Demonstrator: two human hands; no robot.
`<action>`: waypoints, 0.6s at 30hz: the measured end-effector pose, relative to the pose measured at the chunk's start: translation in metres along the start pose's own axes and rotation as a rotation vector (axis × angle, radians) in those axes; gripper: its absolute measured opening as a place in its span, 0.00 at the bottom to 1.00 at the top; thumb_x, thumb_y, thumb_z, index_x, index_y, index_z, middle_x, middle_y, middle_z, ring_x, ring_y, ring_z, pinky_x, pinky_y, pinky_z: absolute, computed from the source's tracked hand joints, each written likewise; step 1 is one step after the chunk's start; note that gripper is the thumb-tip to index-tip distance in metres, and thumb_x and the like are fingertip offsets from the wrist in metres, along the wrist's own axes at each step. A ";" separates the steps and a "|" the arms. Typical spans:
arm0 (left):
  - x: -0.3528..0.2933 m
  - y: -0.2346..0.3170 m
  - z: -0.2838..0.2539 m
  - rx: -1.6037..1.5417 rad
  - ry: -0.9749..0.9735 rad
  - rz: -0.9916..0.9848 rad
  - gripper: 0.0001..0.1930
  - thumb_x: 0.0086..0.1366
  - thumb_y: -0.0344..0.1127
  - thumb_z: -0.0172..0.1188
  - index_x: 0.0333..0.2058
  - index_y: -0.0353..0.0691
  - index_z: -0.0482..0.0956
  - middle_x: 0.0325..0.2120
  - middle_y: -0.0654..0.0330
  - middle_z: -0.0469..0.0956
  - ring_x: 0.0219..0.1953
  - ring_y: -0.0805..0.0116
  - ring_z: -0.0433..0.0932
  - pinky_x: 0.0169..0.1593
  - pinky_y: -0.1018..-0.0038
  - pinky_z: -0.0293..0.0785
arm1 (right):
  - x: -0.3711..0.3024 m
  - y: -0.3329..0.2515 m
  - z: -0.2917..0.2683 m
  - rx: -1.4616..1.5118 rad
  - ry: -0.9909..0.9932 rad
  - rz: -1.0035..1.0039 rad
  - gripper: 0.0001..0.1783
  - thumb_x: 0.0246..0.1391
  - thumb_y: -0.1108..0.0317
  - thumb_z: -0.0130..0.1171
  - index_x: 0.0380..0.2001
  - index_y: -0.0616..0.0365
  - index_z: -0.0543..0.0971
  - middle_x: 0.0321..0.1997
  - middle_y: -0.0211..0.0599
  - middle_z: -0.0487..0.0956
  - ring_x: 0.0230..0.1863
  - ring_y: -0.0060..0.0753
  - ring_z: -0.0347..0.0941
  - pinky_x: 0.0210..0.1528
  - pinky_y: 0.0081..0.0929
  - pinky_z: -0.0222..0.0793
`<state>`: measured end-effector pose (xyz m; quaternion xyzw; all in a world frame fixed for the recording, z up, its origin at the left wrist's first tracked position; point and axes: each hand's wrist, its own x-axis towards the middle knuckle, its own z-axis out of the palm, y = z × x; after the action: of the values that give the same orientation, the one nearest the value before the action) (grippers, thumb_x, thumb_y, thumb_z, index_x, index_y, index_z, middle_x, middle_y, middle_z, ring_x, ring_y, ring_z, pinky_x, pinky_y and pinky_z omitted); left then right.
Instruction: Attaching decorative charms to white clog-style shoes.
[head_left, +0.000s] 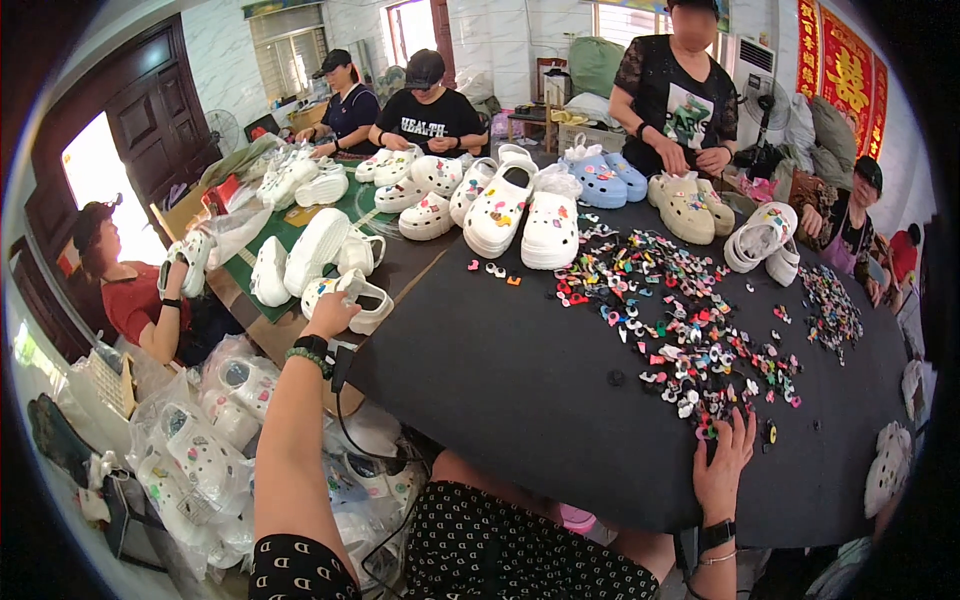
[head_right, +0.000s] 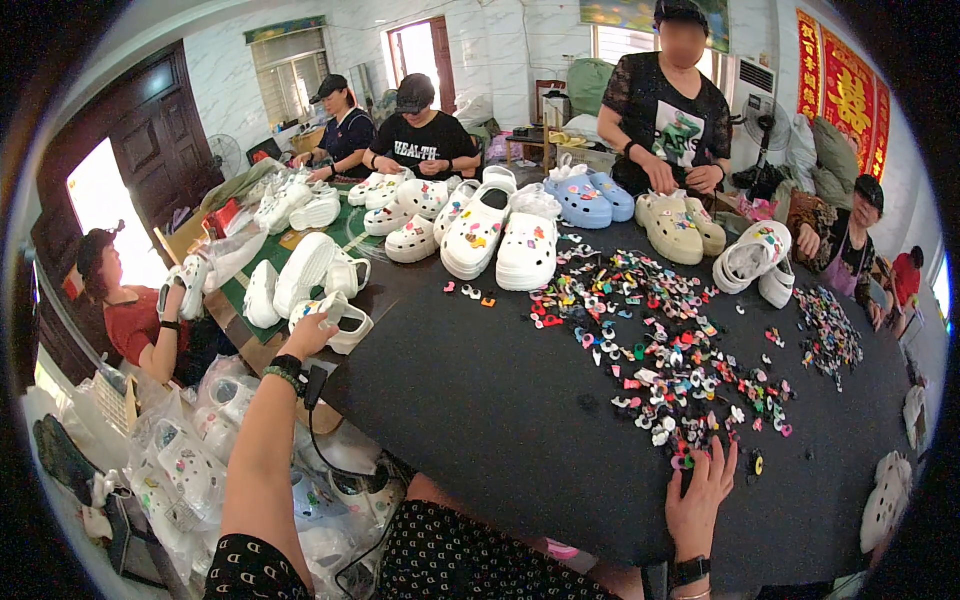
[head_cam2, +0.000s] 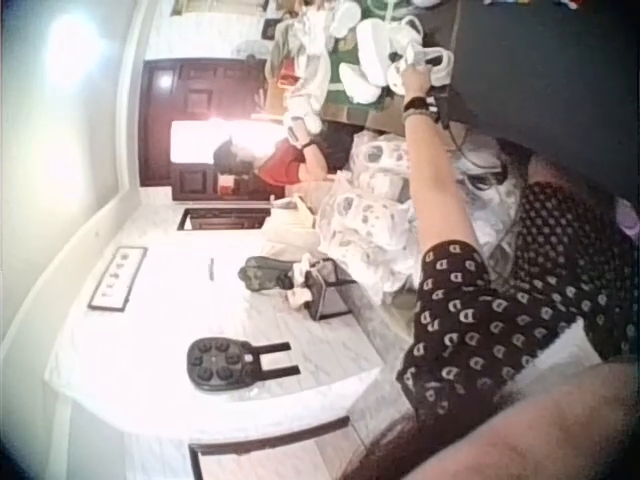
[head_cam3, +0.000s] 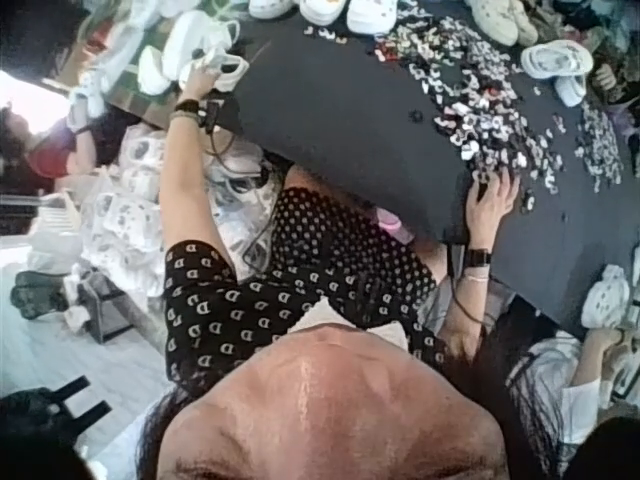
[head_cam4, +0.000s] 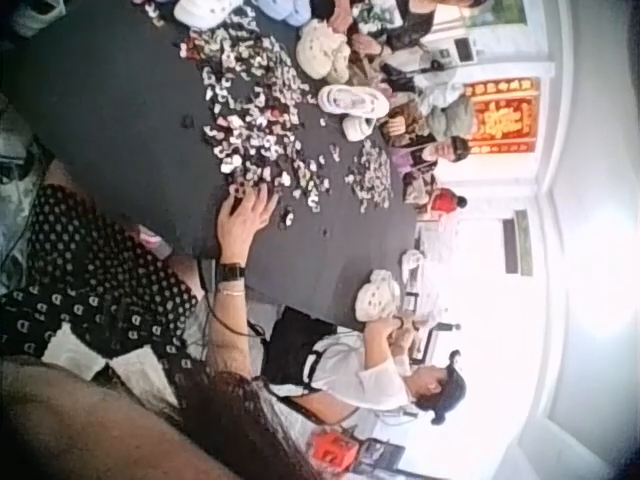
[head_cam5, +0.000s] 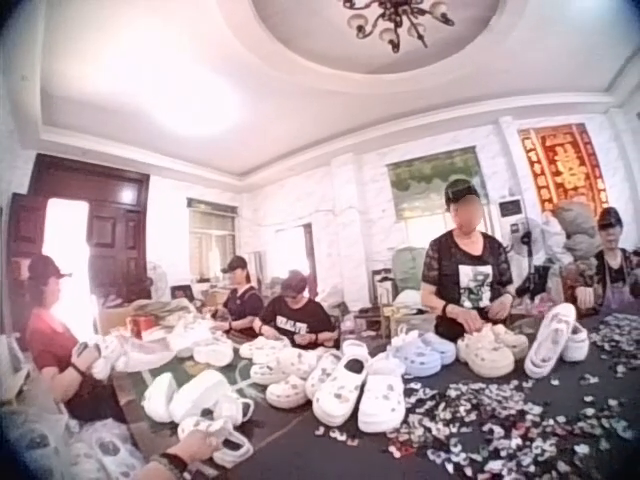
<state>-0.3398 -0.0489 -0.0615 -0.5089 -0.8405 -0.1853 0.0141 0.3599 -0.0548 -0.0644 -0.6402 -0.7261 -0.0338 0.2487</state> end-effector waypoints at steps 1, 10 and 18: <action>-0.002 0.008 -0.003 0.001 0.000 0.008 0.27 0.58 0.50 0.64 0.48 0.33 0.79 0.45 0.41 0.78 0.50 0.43 0.76 0.55 0.58 0.71 | 0.000 0.000 -0.001 0.001 0.004 0.007 0.21 0.52 0.74 0.58 0.51 0.57 0.70 0.69 0.50 0.58 0.74 0.60 0.41 0.69 0.57 0.43; -0.001 0.134 -0.035 -0.040 -0.041 0.332 0.22 0.58 0.43 0.65 0.49 0.38 0.79 0.47 0.50 0.78 0.52 0.52 0.74 0.57 0.63 0.69 | -0.002 0.003 -0.002 0.033 0.021 -0.021 0.22 0.50 0.73 0.59 0.51 0.58 0.70 0.67 0.52 0.59 0.74 0.62 0.42 0.69 0.58 0.45; 0.058 0.259 -0.013 -0.040 -0.031 0.501 0.30 0.57 0.42 0.65 0.58 0.41 0.70 0.54 0.46 0.71 0.58 0.48 0.69 0.60 0.58 0.66 | 0.002 0.000 -0.004 0.038 -0.007 -0.014 0.22 0.50 0.73 0.58 0.51 0.59 0.70 0.66 0.52 0.59 0.72 0.64 0.43 0.67 0.60 0.46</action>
<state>-0.1467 0.1029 0.0402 -0.7042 -0.6845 -0.1849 0.0365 0.3614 -0.0541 -0.0598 -0.6304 -0.7318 -0.0196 0.2581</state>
